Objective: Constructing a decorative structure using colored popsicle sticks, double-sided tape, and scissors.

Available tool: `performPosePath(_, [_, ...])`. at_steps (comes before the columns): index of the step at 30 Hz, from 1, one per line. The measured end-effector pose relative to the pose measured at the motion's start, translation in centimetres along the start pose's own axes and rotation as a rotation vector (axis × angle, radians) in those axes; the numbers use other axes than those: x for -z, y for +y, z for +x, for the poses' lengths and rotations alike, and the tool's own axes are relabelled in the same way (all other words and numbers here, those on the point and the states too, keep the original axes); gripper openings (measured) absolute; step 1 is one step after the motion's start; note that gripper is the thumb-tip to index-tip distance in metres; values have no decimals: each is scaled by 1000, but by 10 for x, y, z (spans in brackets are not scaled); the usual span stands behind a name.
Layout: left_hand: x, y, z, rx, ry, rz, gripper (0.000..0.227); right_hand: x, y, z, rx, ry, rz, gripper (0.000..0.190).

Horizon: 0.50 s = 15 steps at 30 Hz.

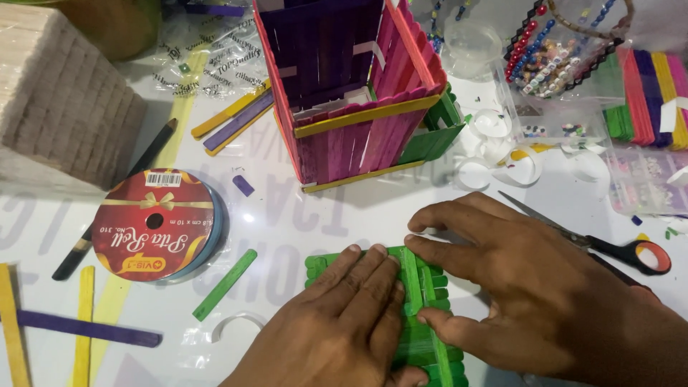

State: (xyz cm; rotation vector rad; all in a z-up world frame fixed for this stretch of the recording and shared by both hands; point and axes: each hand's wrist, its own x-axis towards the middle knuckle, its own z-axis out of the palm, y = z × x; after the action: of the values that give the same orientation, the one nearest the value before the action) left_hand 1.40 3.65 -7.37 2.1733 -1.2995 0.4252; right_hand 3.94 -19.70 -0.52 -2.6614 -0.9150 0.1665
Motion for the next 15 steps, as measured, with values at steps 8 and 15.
performPosePath(8, [2, 3, 3, 25, 13, 16, 62, -2, -4, 1, -8, 46, 36, 51])
performPosePath(15, [-4, 1, -1, -17, 3, 65, 63, -5, -5, -2, -8, 57, 93, 55])
